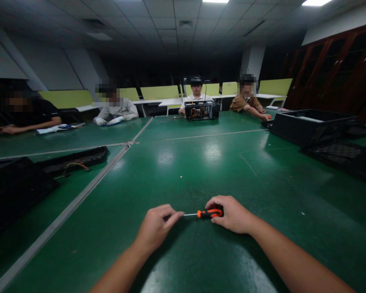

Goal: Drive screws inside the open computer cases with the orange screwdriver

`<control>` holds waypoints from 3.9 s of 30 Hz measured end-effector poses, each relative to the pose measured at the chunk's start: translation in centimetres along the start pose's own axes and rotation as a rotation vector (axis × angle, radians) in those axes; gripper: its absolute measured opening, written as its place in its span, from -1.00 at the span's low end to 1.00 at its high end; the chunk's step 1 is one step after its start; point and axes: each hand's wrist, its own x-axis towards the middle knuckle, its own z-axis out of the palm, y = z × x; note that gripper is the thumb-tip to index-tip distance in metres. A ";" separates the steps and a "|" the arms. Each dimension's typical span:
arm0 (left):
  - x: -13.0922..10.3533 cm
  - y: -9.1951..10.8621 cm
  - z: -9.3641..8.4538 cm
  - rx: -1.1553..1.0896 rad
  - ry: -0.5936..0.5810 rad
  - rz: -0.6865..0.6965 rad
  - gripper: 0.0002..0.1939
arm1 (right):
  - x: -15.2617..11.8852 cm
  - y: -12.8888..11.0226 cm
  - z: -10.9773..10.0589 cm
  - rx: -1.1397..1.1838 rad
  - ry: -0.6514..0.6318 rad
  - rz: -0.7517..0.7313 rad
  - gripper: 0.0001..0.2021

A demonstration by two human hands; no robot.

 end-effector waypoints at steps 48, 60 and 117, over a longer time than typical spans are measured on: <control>-0.5 0.5 0.1 0.039 -0.094 0.061 -0.57 | 0.0 -0.4 -0.4 -0.044 -0.025 -0.032 -0.67; -0.4 0.5 0.1 0.019 -0.094 0.074 -0.65 | -0.1 -0.2 -0.3 -0.040 -0.022 -0.039 -0.67; -0.5 0.4 0.0 0.079 -0.164 0.079 -0.78 | -0.3 -0.7 -0.3 -0.036 -0.035 -0.046 -0.67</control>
